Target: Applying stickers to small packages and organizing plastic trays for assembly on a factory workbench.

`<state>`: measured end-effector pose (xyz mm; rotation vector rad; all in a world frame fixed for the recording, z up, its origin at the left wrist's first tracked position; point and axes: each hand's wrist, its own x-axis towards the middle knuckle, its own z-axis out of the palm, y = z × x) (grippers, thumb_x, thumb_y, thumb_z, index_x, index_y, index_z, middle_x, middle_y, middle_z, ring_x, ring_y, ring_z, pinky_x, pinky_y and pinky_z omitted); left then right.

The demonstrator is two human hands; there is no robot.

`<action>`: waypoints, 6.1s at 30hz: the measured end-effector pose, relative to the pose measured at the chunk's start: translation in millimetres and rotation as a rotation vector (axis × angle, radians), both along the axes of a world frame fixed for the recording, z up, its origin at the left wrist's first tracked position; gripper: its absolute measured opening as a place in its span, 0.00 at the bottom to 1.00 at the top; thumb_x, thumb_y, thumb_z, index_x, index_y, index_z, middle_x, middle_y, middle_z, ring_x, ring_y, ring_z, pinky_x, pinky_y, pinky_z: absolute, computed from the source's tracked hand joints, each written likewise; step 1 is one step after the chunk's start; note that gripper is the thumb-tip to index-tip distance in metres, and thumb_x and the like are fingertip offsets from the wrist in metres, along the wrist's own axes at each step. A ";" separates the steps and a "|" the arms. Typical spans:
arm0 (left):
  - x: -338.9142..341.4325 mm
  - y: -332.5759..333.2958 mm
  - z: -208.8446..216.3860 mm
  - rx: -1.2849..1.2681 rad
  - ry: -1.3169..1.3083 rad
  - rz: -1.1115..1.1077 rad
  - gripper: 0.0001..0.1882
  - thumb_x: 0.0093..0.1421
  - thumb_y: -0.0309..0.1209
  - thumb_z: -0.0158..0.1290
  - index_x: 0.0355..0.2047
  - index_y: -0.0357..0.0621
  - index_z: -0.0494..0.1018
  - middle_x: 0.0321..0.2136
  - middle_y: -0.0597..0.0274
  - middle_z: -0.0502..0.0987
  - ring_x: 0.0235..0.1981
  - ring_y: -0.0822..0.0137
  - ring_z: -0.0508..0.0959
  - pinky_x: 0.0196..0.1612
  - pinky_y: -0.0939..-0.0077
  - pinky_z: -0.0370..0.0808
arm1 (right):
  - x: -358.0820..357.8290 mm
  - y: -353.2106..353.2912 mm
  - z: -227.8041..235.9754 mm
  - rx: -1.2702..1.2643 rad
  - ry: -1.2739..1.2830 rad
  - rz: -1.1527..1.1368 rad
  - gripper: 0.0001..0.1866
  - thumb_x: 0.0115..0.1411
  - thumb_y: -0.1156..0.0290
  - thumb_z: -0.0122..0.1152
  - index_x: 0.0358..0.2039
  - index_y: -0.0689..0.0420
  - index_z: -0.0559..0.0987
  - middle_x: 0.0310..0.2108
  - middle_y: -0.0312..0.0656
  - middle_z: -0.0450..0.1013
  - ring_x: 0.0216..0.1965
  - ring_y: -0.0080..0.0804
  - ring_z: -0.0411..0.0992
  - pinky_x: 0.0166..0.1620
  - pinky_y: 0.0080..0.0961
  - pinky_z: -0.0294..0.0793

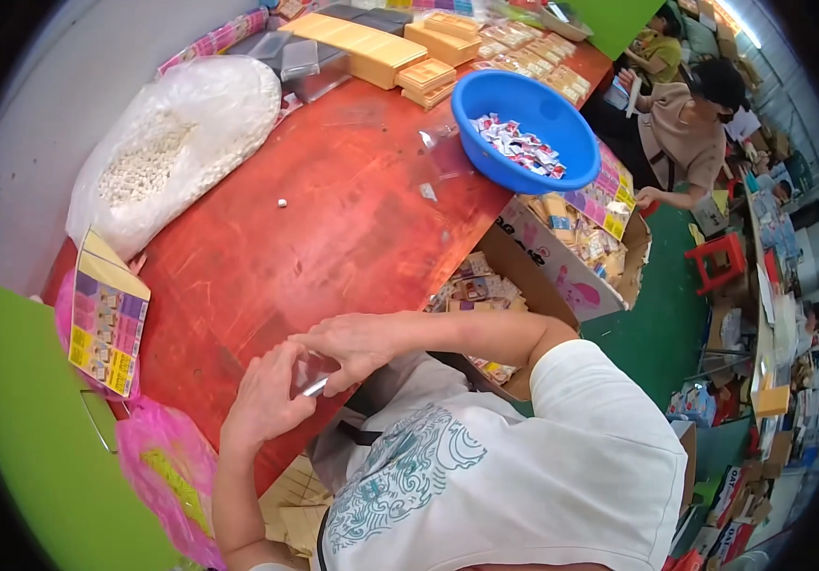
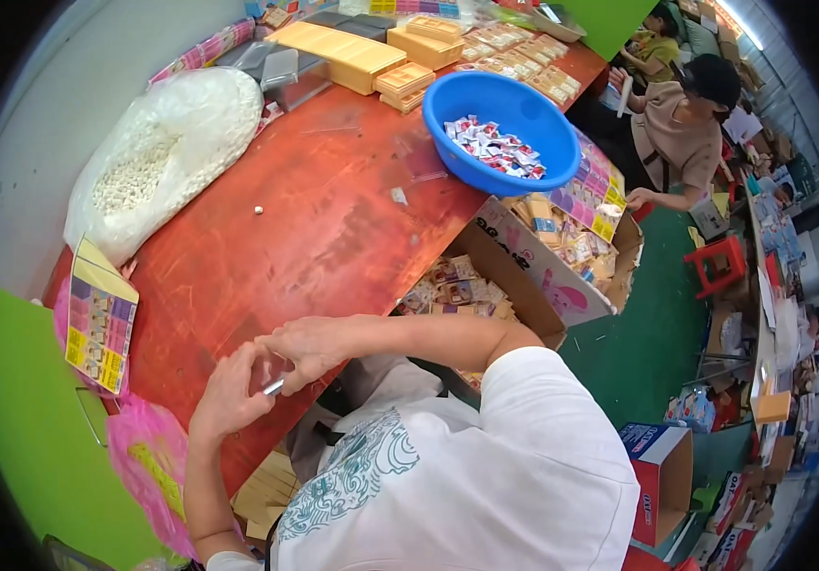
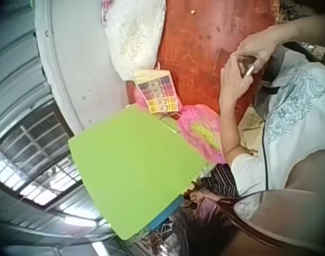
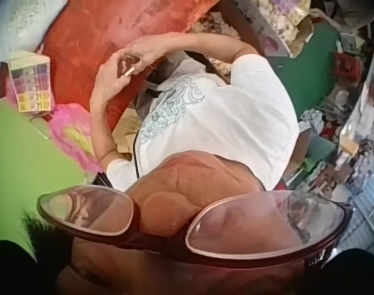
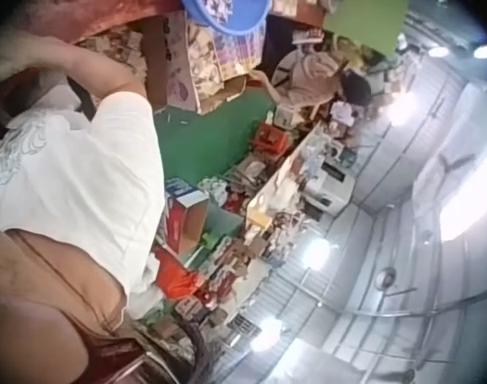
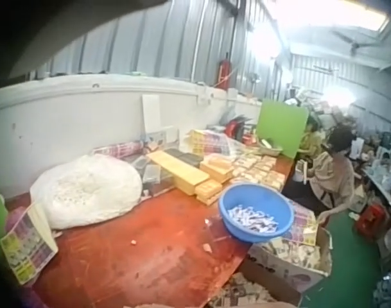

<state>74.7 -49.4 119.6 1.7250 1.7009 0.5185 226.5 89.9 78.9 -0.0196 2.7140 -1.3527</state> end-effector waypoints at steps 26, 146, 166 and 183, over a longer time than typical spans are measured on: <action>67.1 24.8 -62.0 0.263 -1.037 0.607 0.08 0.64 0.30 0.46 0.39 0.40 0.70 0.28 0.68 0.73 0.25 0.79 0.69 0.30 0.84 0.67 | 39.6 -25.4 -55.9 -1.212 0.041 -0.616 0.24 0.63 0.45 0.44 0.35 0.56 0.73 0.24 0.31 0.66 0.23 0.18 0.62 0.24 0.17 0.56; 66.1 -7.9 -88.4 -0.044 -1.300 0.615 0.11 0.67 0.32 0.40 0.37 0.37 0.68 0.21 0.56 0.74 0.13 0.72 0.69 0.17 0.83 0.66 | 7.9 -43.6 -82.0 -1.215 -0.170 -0.573 0.40 0.65 0.36 0.27 0.22 0.60 0.74 0.13 0.39 0.68 0.15 0.28 0.69 0.21 0.22 0.65; 34.8 -13.7 -73.9 0.268 -1.284 0.870 0.08 0.61 0.29 0.43 0.28 0.39 0.69 0.16 0.62 0.70 0.15 0.73 0.69 0.19 0.82 0.66 | 30.4 29.9 -74.0 -1.370 0.214 -0.781 0.39 0.66 0.38 0.31 0.61 0.61 0.61 0.35 0.49 0.75 0.31 0.34 0.75 0.37 0.32 0.78; 68.4 30.0 -49.5 0.051 -0.786 0.582 0.09 0.65 0.34 0.46 0.37 0.40 0.69 0.20 0.67 0.70 0.16 0.80 0.65 0.19 0.87 0.60 | 13.0 -21.7 -64.4 -1.248 0.123 -0.678 0.37 0.65 0.37 0.29 0.35 0.62 0.72 0.22 0.43 0.71 0.19 0.30 0.72 0.24 0.22 0.73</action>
